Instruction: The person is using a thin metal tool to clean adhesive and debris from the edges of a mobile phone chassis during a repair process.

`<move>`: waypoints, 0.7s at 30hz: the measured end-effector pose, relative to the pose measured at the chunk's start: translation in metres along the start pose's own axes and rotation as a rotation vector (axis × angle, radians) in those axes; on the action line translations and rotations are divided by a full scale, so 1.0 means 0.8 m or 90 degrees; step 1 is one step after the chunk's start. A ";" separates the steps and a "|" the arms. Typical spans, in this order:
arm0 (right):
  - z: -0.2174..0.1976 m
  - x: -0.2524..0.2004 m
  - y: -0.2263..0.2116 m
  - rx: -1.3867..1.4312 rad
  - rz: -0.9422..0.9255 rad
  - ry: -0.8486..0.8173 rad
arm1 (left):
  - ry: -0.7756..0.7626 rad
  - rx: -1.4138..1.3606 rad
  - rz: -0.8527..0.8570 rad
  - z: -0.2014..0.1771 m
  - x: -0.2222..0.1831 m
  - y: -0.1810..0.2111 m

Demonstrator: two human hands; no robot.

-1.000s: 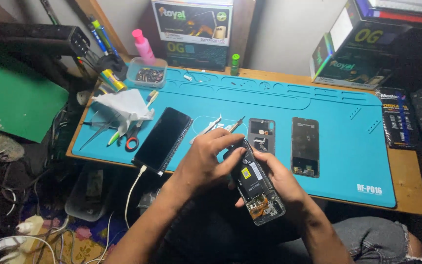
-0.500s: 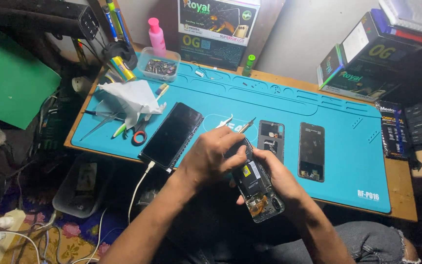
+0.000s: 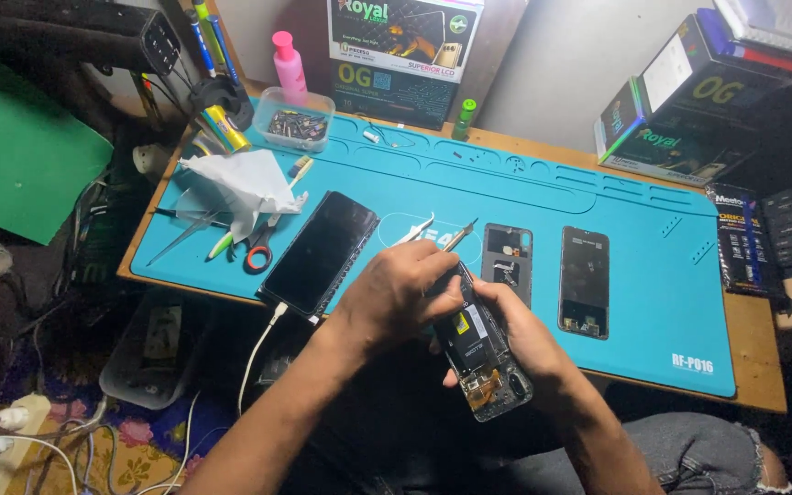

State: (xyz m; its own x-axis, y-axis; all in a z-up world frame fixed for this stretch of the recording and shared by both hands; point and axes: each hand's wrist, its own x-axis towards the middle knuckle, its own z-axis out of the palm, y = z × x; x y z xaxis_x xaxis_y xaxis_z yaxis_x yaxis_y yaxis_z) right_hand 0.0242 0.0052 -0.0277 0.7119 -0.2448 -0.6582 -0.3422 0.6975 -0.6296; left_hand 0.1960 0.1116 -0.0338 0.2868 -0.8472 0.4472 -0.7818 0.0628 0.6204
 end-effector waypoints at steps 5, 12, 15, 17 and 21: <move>-0.006 -0.001 0.002 0.022 0.001 0.006 | -0.019 0.048 0.020 0.004 0.006 0.010; -0.005 -0.014 -0.008 0.045 -0.015 0.033 | 0.002 0.130 0.044 0.012 0.012 0.031; 0.014 -0.027 -0.022 0.032 -0.012 0.080 | 0.013 0.153 0.047 0.021 0.013 0.041; 0.010 -0.030 -0.020 0.044 -0.006 0.091 | 0.008 0.148 0.049 0.015 0.014 0.045; 0.026 -0.043 -0.032 0.069 -0.023 0.122 | -0.007 0.126 0.052 0.010 0.017 0.046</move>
State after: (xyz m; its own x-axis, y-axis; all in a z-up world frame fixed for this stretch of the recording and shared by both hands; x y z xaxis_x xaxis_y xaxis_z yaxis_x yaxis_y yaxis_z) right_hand 0.0217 0.0096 0.0198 0.5891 -0.3874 -0.7092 -0.2437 0.7516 -0.6130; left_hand 0.1665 0.0980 -0.0102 0.2132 -0.8496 0.4824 -0.8959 0.0269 0.4434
